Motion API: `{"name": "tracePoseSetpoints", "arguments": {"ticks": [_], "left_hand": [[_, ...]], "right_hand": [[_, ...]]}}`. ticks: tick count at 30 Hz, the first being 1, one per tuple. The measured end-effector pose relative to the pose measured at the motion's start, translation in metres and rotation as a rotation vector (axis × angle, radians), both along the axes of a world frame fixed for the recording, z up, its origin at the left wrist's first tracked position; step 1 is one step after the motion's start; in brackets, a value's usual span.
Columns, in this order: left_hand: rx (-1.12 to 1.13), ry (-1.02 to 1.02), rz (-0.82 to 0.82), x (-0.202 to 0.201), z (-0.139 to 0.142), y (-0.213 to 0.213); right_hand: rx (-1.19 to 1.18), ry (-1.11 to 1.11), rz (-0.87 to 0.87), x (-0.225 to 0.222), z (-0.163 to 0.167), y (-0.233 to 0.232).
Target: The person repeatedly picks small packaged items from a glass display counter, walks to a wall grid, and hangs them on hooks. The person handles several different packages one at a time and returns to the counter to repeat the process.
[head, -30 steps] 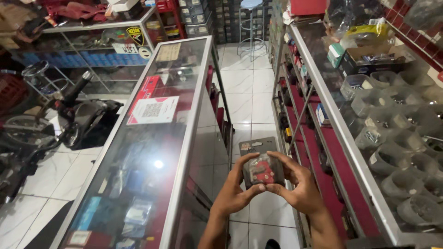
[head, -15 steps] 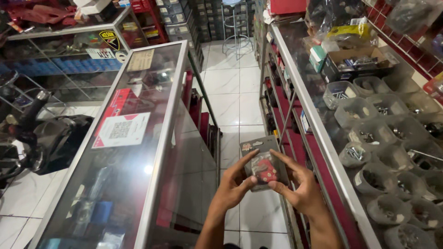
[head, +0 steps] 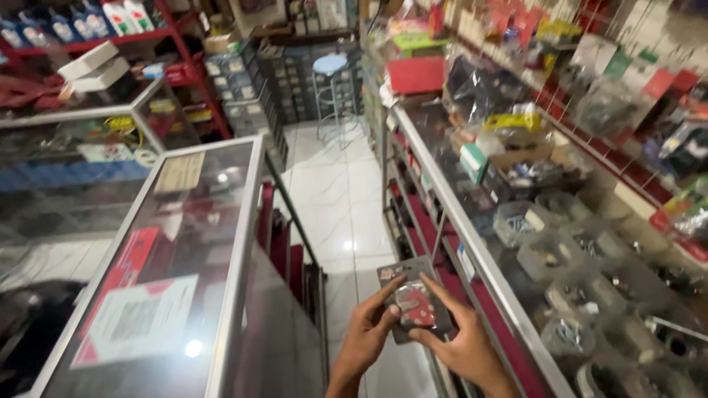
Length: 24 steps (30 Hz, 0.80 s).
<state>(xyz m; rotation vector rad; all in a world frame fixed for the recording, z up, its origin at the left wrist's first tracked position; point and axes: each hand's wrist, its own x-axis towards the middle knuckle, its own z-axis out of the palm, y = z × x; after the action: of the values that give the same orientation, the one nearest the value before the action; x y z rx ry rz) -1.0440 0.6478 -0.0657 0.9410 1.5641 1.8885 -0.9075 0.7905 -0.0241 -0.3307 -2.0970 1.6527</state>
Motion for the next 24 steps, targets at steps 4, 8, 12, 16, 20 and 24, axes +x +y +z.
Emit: {"name": "tracePoseSetpoints", "arguments": {"ticks": [4, 8, 12, 16, 20, 24], "left_hand": [[-0.003, 0.042, 0.017, -0.05, 0.008, 0.023], [0.045, 0.016, -0.03, -0.099, 0.017, 0.035], [0.077, -0.075, -0.085, -0.141, 0.021, 0.038], [0.019, 0.004, -0.095, -0.179, 0.03, 0.038], [0.156, -0.079, -0.112, -0.197, 0.039, 0.043], [0.029, -0.219, -0.067, -0.213, 0.047, 0.054]], "right_hand": [[0.364, 0.024, -0.209, -0.053, 0.018, 0.008], [0.469, 0.095, -0.252, -0.101, 0.029, 0.012], [0.479, 0.056, -0.31, -0.143, 0.03, 0.01], [0.381, 0.036, -0.283, -0.173, 0.034, 0.013], [0.272, 0.099, -0.221, -0.195, 0.026, 0.017], [0.119, 0.099, -0.228, -0.218, 0.015, 0.032]]}}
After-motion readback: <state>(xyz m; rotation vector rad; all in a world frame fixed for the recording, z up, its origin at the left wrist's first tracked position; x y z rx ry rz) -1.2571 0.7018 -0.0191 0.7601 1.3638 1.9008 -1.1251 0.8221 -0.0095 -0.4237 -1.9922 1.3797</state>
